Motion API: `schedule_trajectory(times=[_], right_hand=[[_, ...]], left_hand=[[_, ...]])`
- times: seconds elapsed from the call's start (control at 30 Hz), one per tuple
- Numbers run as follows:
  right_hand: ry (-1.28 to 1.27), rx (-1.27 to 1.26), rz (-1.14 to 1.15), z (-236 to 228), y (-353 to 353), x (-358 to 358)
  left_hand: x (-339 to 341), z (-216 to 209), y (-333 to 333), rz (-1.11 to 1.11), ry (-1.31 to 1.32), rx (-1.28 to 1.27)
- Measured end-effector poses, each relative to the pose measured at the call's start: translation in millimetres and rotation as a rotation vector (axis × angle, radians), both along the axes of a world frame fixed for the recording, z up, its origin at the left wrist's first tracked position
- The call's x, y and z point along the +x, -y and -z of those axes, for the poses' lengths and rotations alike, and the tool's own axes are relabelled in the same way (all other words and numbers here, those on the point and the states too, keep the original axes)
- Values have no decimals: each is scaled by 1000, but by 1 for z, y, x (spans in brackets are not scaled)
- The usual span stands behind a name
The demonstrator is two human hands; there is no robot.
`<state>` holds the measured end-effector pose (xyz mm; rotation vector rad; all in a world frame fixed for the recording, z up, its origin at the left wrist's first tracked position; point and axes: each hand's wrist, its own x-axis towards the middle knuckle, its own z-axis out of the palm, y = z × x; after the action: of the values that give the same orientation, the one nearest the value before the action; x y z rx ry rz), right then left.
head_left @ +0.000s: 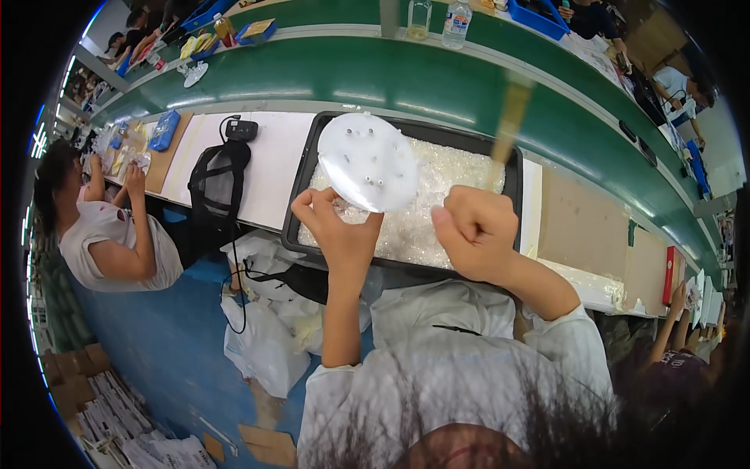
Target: Cleaning small circular light fixture components using a brush within a tray of cleaning granules.
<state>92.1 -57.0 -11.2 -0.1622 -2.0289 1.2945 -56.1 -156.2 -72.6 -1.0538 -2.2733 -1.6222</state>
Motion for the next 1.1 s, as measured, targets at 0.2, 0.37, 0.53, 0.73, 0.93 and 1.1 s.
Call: schedule_trajectory(times=[0.2, 0.37, 0.53, 0.73, 0.93, 1.1], right_hand=[[129, 118, 128, -20, 2, -1], [399, 40, -265, -8, 3, -10], [123, -9, -13, -10, 5, -7], [27, 49, 82, -22, -7, -3], [-44, 132, 93, -32, -15, 1], [236, 130, -34, -43, -15, 26]], left_hand=[[-4, 0, -1, 3, -43, -3], [0, -5, 0, 23, -72, -33], [0, -5, -2, 21, -155, -43], [-11, 6, 0, 142, -57, 35], [-24, -1, 0, 503, 514, 269], [-49, -2, 12, 588, 595, 302]])
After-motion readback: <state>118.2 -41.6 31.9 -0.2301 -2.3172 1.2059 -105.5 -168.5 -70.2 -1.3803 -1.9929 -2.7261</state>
